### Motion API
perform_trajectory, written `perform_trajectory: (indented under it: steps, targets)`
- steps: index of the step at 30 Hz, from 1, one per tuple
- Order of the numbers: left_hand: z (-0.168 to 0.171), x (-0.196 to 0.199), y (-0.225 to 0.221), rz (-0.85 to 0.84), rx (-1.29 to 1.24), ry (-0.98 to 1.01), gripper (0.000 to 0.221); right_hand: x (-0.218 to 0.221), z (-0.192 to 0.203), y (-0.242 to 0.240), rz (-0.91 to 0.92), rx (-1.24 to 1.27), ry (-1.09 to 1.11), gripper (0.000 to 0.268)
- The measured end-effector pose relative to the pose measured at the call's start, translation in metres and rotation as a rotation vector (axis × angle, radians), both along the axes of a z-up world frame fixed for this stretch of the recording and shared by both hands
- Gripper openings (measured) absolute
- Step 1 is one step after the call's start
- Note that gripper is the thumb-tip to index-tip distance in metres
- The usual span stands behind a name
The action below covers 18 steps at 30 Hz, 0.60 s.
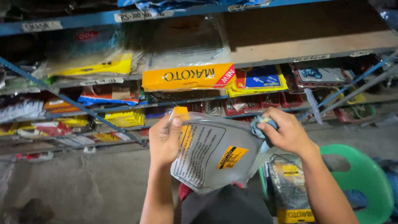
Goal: The person wipes several packaged mechanical parts with a cloth while moving through storage shelves.
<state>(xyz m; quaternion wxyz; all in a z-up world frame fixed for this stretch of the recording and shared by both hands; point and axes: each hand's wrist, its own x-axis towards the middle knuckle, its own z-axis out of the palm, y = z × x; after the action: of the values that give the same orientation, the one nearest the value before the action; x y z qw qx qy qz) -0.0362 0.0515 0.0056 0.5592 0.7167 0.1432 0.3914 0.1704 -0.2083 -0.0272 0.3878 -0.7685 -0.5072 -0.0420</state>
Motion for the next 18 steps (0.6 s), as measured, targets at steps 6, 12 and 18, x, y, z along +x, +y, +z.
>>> perform_trajectory:
  steps: [6,12,18]
  targets:
    - [-0.008,0.023,-0.055,0.150,0.140,0.109,0.023,0.008,0.000,0.005,-0.046,0.093,0.107,0.025]
    - [-0.005,0.032,-0.112,0.260,0.236,0.343,0.017,-0.031,0.016,0.048,0.014,0.226,-0.080,0.036]
    - [-0.005,0.022,-0.112,0.360,0.385,0.177,0.019,-0.010,-0.033,0.078,-0.022,0.464,-0.343,0.044]
